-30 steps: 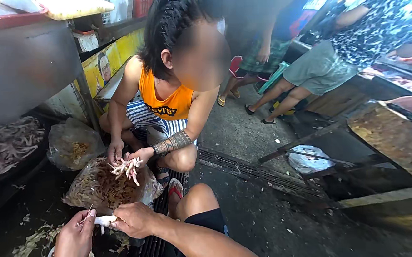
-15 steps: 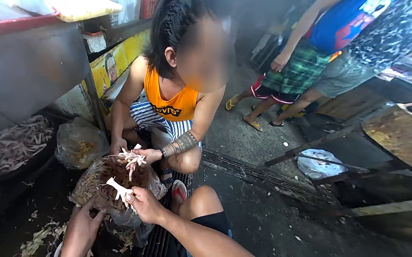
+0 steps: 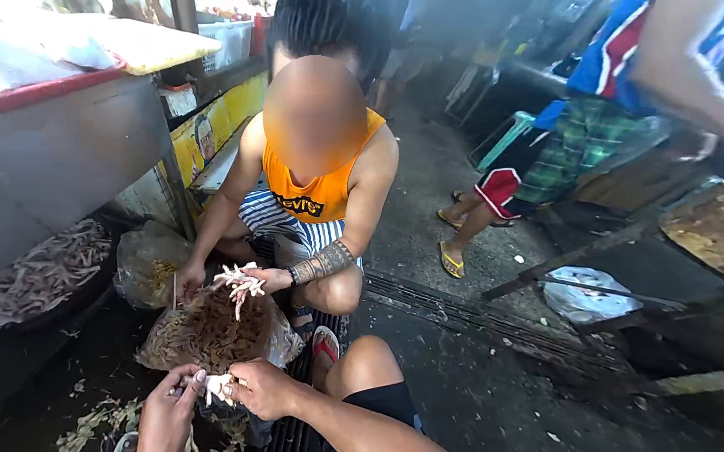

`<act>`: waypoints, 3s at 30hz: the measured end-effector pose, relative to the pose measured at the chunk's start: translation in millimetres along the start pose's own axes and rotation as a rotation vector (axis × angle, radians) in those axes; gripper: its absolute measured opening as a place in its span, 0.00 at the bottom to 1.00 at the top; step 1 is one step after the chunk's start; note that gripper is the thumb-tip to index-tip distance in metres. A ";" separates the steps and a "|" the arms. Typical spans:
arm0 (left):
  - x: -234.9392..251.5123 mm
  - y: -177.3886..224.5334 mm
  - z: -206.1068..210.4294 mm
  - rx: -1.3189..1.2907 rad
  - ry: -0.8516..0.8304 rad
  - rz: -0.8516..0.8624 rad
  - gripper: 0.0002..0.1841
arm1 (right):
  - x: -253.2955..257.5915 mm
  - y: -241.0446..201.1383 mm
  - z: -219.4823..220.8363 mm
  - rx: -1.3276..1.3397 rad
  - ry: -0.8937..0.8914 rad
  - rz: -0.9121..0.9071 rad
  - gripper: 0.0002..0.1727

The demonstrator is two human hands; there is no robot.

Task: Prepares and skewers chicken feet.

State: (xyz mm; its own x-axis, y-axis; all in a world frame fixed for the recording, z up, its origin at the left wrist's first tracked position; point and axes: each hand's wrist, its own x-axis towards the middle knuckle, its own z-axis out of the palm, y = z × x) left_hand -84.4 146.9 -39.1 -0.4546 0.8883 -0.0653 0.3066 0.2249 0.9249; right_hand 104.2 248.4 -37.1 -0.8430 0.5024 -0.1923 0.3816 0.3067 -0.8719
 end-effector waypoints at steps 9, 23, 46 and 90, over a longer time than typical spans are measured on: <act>-1.2 -1.7 -21.4 0.248 -0.182 0.118 0.12 | -2.9 1.3 -21.2 0.076 0.066 0.078 0.19; -2.1 12.4 -23.4 0.068 0.301 0.041 0.12 | -0.6 2.3 -15.3 0.115 0.178 0.136 0.20; 10.4 -7.2 13.3 -0.253 0.048 -0.246 0.11 | -0.6 0.4 -4.7 0.122 0.025 0.034 0.18; 49.1 4.8 -56.2 -0.887 0.285 -0.402 0.17 | 4.7 -43.3 17.3 0.471 0.193 0.047 0.17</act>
State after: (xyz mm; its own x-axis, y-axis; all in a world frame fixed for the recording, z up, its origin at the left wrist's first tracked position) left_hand -152.3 169.1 -16.9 -0.6058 0.6575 -0.4480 -0.5915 0.0044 0.8063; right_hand 77.2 223.5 -8.0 -0.7265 0.6608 -0.1884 0.1676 -0.0956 -0.9812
